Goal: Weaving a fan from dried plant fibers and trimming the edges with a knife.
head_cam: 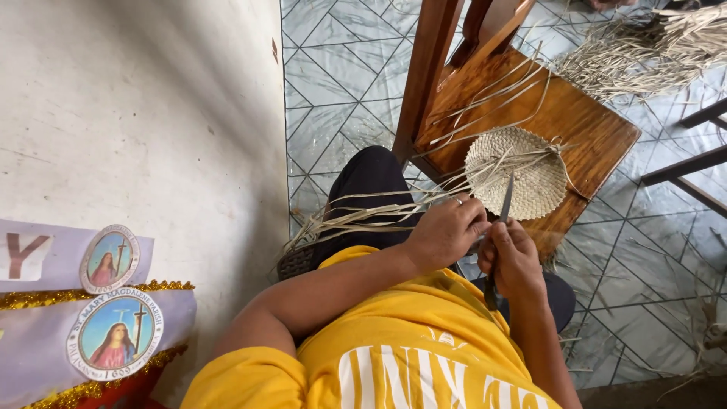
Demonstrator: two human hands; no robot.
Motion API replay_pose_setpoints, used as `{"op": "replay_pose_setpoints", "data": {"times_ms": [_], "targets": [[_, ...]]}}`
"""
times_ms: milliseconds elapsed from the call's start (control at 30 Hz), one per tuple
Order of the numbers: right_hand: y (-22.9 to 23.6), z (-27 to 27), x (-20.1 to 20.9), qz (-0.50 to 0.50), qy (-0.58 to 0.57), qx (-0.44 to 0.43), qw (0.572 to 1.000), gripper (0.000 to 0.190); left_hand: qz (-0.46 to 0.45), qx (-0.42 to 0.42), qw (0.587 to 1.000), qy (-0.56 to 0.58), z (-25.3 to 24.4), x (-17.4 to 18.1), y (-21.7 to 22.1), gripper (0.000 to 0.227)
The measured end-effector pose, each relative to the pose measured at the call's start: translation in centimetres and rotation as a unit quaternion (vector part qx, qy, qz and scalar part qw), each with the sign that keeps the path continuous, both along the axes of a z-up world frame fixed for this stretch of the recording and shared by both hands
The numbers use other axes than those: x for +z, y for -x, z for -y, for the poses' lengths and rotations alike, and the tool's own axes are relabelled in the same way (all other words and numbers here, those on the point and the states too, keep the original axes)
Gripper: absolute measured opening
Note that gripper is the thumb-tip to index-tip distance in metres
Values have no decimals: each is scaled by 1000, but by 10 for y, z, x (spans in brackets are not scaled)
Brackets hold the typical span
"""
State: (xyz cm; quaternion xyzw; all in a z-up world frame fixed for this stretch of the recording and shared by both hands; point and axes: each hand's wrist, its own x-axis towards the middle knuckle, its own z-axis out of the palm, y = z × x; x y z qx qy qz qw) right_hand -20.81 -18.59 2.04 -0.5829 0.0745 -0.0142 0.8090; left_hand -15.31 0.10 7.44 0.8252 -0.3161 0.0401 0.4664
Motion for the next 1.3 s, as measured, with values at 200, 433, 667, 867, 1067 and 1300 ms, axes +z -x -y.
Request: {"op": "replay_pose_setpoints", "data": {"times_ms": [200,433,667,867,1067,1300], "targets": [[1,4,0,13,-14,15,1000,42,-213,-125,967,-61,-2,-1,-6,28],[9,18,24,23,-211,70,975,44,-163,-196,962,-94,-21,49,-26,29],[20,57,56,75,-219,71,970,42,-131,-258,957,10,-47,33,-70,36],[35,73,98,97,-270,66,956,38,-100,-152,981,-62,-108,19,-125,18],[41,90,111,110,-295,54,948,34,-107,11,983,-148,-152,31,-153,13],[89,227,73,272,-300,135,904,19,-104,205,945,-232,-218,-25,-160,22]]}}
